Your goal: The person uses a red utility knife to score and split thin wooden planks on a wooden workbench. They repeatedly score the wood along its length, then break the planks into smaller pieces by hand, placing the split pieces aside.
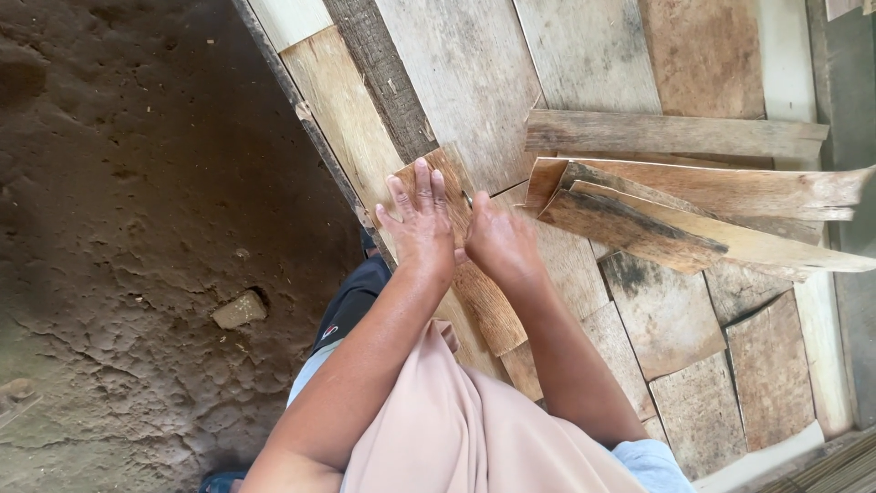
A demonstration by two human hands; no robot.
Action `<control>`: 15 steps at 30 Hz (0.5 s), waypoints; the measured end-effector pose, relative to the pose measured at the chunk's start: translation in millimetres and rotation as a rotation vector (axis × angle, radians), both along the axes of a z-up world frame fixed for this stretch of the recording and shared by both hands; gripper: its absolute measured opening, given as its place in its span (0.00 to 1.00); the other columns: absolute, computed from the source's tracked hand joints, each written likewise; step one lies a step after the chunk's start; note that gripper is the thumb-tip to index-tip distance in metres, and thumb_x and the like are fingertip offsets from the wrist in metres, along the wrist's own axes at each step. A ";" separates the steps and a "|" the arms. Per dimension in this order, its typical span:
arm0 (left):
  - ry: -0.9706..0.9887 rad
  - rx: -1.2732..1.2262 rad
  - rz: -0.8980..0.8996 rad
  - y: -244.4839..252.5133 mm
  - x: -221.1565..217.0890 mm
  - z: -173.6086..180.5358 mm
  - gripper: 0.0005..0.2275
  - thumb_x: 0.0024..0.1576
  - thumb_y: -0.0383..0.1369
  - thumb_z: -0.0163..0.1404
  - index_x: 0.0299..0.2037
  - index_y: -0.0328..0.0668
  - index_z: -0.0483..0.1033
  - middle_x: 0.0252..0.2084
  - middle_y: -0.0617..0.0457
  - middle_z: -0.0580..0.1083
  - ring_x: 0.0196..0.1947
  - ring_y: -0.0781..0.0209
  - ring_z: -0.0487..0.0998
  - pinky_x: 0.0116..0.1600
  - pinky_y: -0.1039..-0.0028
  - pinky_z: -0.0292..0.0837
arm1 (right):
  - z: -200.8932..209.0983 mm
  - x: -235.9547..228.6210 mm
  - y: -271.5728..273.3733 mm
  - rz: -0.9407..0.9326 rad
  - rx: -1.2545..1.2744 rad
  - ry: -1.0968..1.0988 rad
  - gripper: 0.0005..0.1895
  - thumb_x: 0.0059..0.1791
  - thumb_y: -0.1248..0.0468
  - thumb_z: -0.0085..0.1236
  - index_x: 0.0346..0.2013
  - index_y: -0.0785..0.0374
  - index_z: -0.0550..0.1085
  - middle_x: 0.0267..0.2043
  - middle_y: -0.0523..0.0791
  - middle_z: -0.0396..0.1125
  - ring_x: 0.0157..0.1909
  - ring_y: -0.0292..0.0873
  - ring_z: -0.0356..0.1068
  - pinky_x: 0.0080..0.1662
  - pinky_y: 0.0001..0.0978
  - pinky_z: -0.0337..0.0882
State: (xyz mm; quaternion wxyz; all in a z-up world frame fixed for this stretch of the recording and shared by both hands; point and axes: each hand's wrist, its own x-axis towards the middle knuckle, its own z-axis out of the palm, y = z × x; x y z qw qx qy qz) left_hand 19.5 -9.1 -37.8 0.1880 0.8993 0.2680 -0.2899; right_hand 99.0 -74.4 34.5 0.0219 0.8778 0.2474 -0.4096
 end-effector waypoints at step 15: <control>-0.159 0.144 -0.051 -21.0 -5.3 18.6 0.48 0.47 0.49 0.65 0.71 0.29 0.51 0.76 0.31 0.44 0.74 0.19 0.39 0.68 0.21 0.35 | -7.9 -20.8 -36.1 0.012 -0.050 -0.018 0.12 0.53 0.57 0.36 0.47 0.59 0.60 0.41 0.63 0.73 0.50 0.70 0.73 0.52 0.64 0.69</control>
